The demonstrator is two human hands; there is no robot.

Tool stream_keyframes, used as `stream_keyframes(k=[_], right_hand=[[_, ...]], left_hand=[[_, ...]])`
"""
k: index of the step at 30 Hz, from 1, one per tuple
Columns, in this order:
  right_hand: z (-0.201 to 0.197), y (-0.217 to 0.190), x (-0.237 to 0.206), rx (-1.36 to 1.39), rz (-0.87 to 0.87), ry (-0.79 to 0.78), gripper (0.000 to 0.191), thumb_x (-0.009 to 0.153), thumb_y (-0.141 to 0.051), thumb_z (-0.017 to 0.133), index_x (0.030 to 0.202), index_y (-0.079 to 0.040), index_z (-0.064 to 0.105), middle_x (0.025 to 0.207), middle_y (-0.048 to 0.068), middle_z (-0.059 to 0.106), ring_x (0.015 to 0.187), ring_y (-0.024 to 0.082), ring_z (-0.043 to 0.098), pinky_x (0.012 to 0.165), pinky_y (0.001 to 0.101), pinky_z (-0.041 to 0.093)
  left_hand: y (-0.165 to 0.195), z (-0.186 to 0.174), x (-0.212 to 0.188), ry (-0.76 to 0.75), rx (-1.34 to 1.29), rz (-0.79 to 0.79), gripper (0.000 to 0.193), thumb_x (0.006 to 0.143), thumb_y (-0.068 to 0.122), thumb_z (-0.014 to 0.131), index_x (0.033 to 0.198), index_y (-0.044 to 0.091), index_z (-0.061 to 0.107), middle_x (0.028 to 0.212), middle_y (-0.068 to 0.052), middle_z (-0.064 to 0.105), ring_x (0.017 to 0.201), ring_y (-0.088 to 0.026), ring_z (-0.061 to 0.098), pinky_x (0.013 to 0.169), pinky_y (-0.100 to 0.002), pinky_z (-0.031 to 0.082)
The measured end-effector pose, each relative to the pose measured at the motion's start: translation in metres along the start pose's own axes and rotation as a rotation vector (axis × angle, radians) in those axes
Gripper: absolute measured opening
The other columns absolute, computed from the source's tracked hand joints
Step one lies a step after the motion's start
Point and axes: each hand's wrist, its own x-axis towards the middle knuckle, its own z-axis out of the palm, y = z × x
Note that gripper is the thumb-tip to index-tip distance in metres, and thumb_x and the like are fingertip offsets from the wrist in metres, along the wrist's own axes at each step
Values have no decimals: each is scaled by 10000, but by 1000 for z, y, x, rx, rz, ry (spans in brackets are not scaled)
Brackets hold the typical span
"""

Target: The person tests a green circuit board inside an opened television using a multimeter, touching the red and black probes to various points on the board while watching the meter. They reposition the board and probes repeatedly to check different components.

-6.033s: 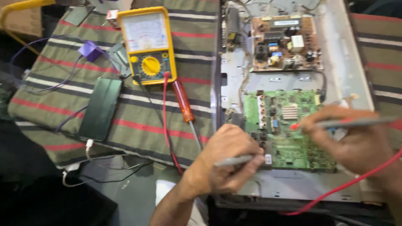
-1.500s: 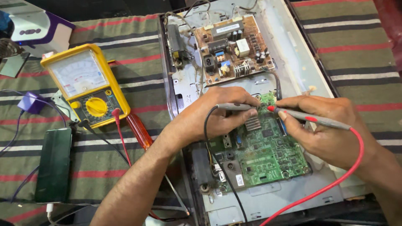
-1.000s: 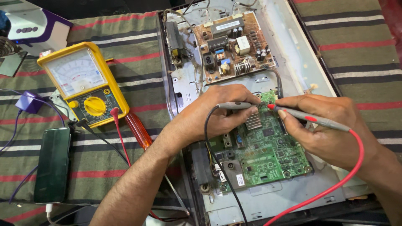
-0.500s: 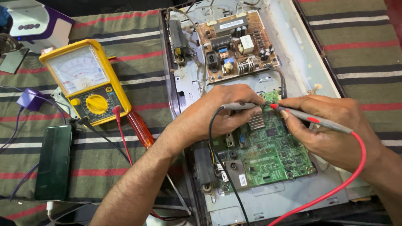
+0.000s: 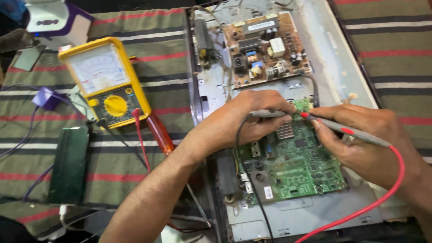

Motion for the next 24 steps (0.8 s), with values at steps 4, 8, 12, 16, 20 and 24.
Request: stream_keyframes(k=[4,8,12,16,20,24], right_hand=[[7,5,-6,-24,129,-14,278,856,-126,765,1129,-81,793,827,89,763,578,171,638,539,314,514],[28,16,-5,-65,115,-3,252,899,-119,746,1142,-68,788,801,90,743,629,177,629,569,311,515],[60,32,5,-10,50,27,248,901,-121,746,1140,-69,787,802,90,742,630,175,629,570,310,513],[80,49,11,26,17,43,244,903,-123,745,1138,-70,786,804,90,741,632,172,629,570,308,512],[89,56,11,34,14,55,241,906,-125,744,1137,-70,785,805,90,740,633,170,630,570,307,511],[94,58,13,42,13,64,238,908,-128,744,1135,-71,784,806,90,740,634,168,630,571,305,509]], left_hand=[[-7,-1,-3,-7,-5,69,202,1003,109,712,1198,74,673,1069,-100,713,973,-273,729,880,-366,581],[-19,3,-6,7,-4,93,181,1008,138,721,1182,97,688,1087,-87,725,989,-257,738,881,-340,588],[-34,8,-6,-11,-63,46,211,1008,166,712,1208,102,699,1097,-81,733,1005,-219,761,904,-321,636],[-52,13,-6,-12,-140,88,197,1042,206,705,1216,113,694,1135,-47,744,1049,-181,768,926,-294,615],[-66,17,-6,-34,-175,71,247,1053,265,690,1270,146,686,1152,-19,735,1057,-150,766,926,-271,609],[-77,21,-6,-20,-170,118,258,1054,280,692,1280,156,681,1164,-17,735,1057,-141,771,947,-268,602]])
